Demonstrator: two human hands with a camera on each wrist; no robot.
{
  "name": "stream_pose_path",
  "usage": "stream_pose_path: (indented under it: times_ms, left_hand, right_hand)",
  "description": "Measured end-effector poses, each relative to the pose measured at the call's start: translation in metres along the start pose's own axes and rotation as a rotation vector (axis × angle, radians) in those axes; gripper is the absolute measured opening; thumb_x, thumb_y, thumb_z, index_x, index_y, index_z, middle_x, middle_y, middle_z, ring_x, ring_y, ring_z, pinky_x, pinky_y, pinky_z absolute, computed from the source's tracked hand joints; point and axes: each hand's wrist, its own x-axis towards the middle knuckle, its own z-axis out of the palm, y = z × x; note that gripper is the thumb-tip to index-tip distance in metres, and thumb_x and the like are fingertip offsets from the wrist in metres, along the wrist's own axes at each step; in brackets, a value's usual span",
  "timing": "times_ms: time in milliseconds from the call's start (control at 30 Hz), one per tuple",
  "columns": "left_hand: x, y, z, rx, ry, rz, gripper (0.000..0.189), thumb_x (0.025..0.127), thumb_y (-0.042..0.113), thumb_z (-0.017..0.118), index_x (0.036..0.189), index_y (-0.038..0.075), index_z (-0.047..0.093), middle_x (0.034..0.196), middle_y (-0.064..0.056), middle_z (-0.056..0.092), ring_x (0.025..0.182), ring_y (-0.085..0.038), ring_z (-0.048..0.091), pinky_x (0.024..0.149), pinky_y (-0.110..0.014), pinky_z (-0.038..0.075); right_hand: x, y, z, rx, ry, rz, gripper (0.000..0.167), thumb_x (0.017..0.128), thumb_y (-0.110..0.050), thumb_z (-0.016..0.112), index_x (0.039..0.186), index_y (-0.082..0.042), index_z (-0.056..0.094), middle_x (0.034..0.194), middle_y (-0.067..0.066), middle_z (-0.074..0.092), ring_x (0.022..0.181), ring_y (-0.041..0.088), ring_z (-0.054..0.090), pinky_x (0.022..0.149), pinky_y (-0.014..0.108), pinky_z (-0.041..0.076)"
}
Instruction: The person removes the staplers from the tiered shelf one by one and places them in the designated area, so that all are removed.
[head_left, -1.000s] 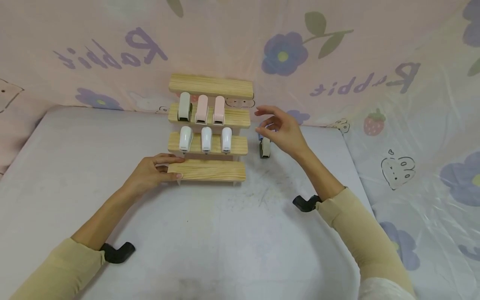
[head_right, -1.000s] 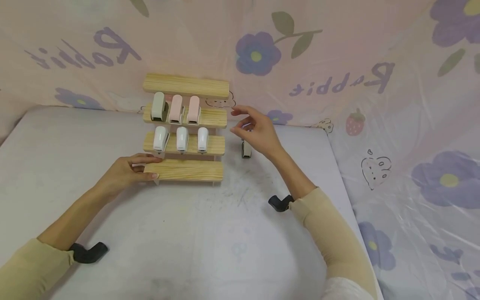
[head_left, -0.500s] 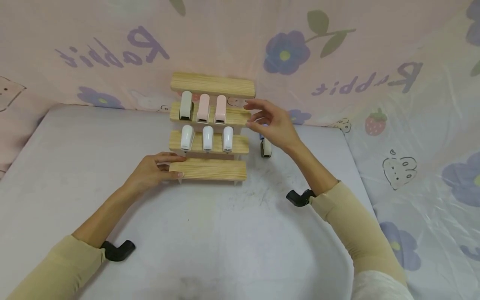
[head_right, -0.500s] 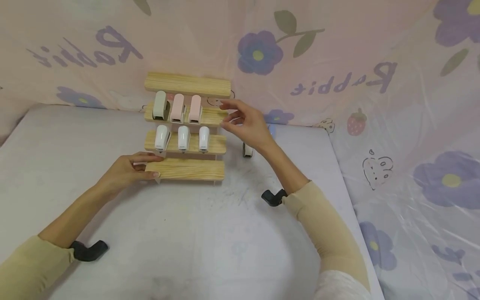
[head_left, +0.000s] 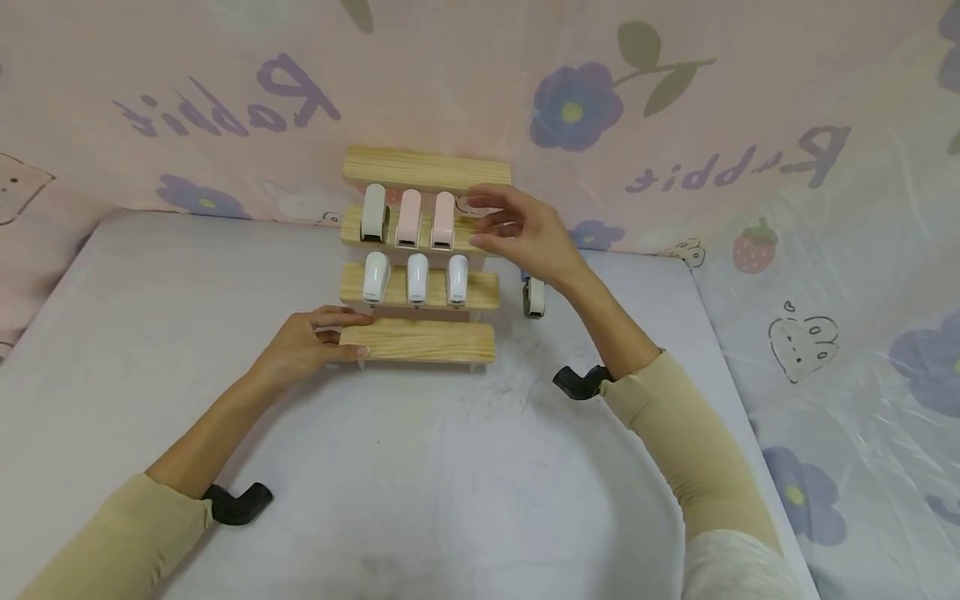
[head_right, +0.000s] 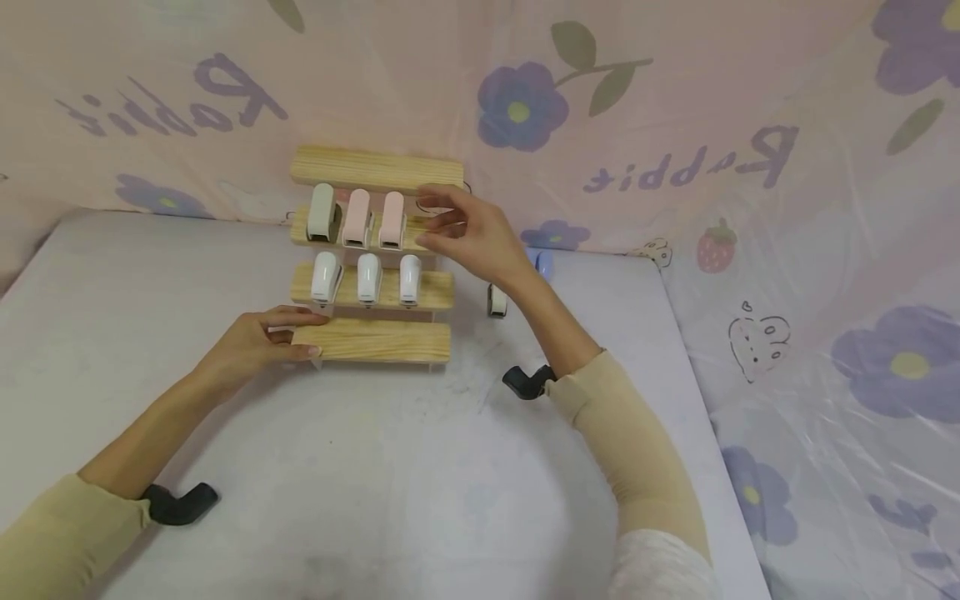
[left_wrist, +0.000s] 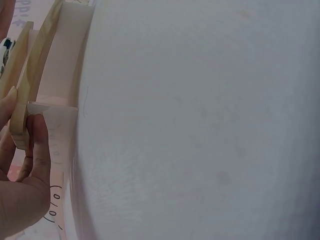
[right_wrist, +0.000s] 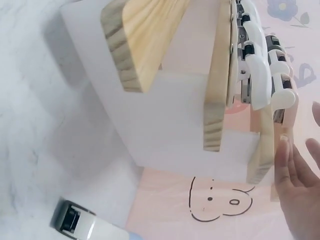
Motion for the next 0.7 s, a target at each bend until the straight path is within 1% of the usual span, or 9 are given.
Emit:
stream_pose_path:
  times_ms: [67, 200, 267, 433, 533, 700]
  left_hand:
    - [0.001, 0.0, 0.001, -0.002, -0.001, 0.008, 0.052, 0.081, 0.023, 0.084, 0.128, 0.008, 0.068, 0.146, -0.012, 0.048, 0.135, -0.029, 0.04, 0.098, -0.03, 0.045]
    - [0.002, -0.001, 0.001, 0.021, 0.0, 0.009, 0.052, 0.081, 0.025, 0.084, 0.128, 0.008, 0.068, 0.147, -0.013, 0.047, 0.137, -0.031, 0.038, 0.105, -0.043, 0.042]
    - [0.002, -0.003, 0.0, 0.04, 0.002, 0.007, 0.053, 0.081, 0.026, 0.084, 0.128, 0.009, 0.068, 0.147, -0.013, 0.046, 0.137, -0.032, 0.038, 0.105, -0.047, 0.041]
    - [0.001, -0.005, -0.001, 0.064, 0.011, 0.006, 0.053, 0.08, 0.028, 0.085, 0.128, 0.01, 0.069, 0.145, -0.011, 0.049, 0.137, -0.03, 0.038, 0.104, -0.044, 0.043]
    - [0.0, -0.004, 0.0, 0.059, 0.012, 0.0, 0.053, 0.08, 0.028, 0.085, 0.128, 0.01, 0.069, 0.145, -0.011, 0.049, 0.136, -0.029, 0.038, 0.103, -0.042, 0.042]
    - [-0.001, 0.0, 0.0, 0.034, 0.002, -0.002, 0.053, 0.081, 0.027, 0.084, 0.128, 0.01, 0.068, 0.147, -0.012, 0.046, 0.138, -0.031, 0.036, 0.103, -0.044, 0.041]
  right_hand:
    - [0.004, 0.005, 0.0, 0.014, -0.001, -0.002, 0.056, 0.088, -0.002, 0.075, 0.14, -0.006, 0.054, 0.133, 0.012, 0.06, 0.108, 0.027, 0.063, 0.093, 0.037, 0.05]
    - [0.008, 0.008, 0.005, 0.043, -0.012, 0.005, 0.056, 0.087, -0.004, 0.076, 0.139, -0.007, 0.055, 0.133, 0.016, 0.06, 0.108, 0.027, 0.064, 0.094, 0.038, 0.051]
    - [0.01, 0.008, 0.009, 0.043, -0.018, 0.011, 0.056, 0.088, -0.006, 0.076, 0.139, -0.008, 0.055, 0.133, 0.016, 0.06, 0.109, 0.026, 0.063, 0.095, 0.038, 0.051]
    - [0.013, 0.009, 0.017, -0.01, -0.025, 0.04, 0.059, 0.088, -0.014, 0.078, 0.142, -0.013, 0.053, 0.135, 0.008, 0.06, 0.111, 0.02, 0.062, 0.095, 0.033, 0.05]
    - [0.016, 0.009, 0.021, -0.026, -0.029, 0.049, 0.063, 0.086, -0.017, 0.08, 0.143, -0.015, 0.053, 0.135, 0.008, 0.06, 0.113, 0.019, 0.062, 0.095, 0.03, 0.05]
    - [0.018, 0.01, 0.024, -0.051, -0.03, 0.044, 0.067, 0.084, -0.018, 0.082, 0.144, -0.017, 0.051, 0.136, 0.008, 0.058, 0.116, 0.016, 0.06, 0.094, 0.028, 0.051]
